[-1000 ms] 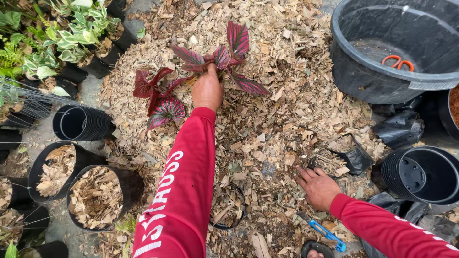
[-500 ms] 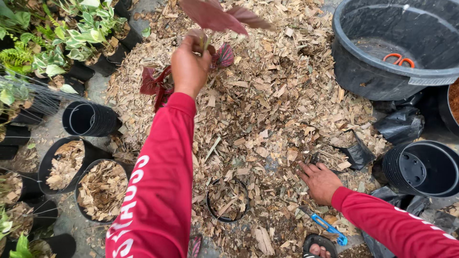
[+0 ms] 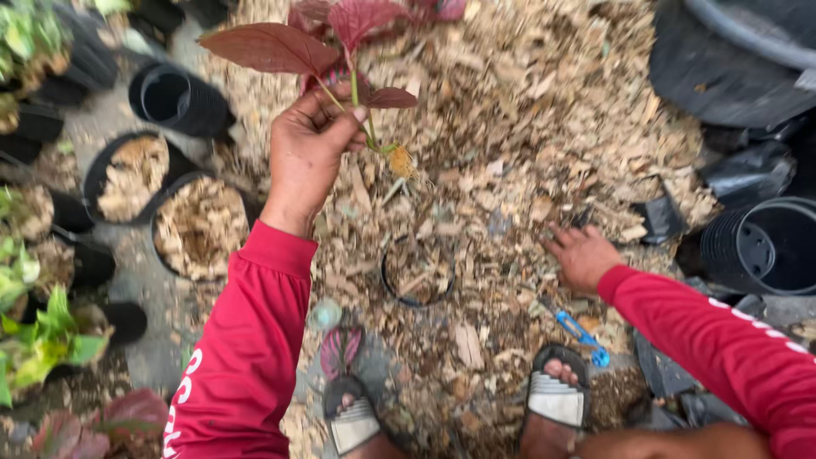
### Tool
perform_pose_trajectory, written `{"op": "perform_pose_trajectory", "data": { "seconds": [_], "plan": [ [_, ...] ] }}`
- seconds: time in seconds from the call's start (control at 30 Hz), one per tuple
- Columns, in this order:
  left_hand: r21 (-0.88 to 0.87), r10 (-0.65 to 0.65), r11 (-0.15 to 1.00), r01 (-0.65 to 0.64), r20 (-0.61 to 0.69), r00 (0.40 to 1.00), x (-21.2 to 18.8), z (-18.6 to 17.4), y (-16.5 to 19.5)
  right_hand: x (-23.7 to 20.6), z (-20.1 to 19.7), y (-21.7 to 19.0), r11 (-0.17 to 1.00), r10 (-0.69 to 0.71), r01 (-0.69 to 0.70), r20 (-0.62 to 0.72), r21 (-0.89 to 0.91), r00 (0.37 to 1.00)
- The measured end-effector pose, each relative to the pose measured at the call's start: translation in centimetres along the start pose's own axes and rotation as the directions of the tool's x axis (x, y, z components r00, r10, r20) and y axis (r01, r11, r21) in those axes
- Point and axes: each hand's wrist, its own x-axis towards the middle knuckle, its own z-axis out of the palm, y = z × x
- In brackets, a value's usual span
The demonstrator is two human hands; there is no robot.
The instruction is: The person handles several small pink-veined plants, places them into black plastic pots, and fills the pots with wood chips. The person also waters the plants using a small plastic bottle.
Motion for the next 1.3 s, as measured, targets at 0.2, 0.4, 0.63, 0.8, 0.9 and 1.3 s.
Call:
{"op": "perform_pose_trajectory", "data": {
  "seconds": [0.2, 0.4, 0.63, 0.8, 0.9, 1.3],
  "plan": [
    [0.091, -0.012, 0.996, 0.011, 0.011, 1.000, -10.5, -1.8, -7.3, 1.6, 0.5, -1.5, 0.998, 0.043, -0.041, 0.042, -0.042, 0.998],
    [0.327, 0.026, 0.944, -0.029, 0.012, 1.000, -16.7, -1.6, -15.6, 2.5, 1.2, -1.8, 0.998, 0.069, -0.069, -0.028, -0.011, 0.997],
    [0.383, 0.000, 0.924, -0.006, 0.016, 1.000, -20.1, -0.4, -21.6, 3.1, 2.5, -1.7, 0.998, 0.067, -0.069, -0.090, -0.012, 0.994],
    [0.394, -0.049, 0.919, 0.023, 0.056, 0.997, -21.7, 1.1, -23.9, 2.7, 3.4, -1.1, 0.999, 0.032, -0.034, -0.202, -0.003, 0.979],
    [0.400, -0.071, 0.916, 0.039, 0.065, 0.995, -22.3, 1.8, -24.7, 2.3, 4.0, -0.5, 0.999, -0.015, 0.028, -0.440, 0.024, 0.898],
    [0.435, -0.116, 0.896, 0.094, 0.025, 0.993, -22.9, 3.4, -26.2, 0.0, 7.4, 16.2, 0.508, 0.799, -0.403, -0.242, 0.762, 0.550]
  ]
}}
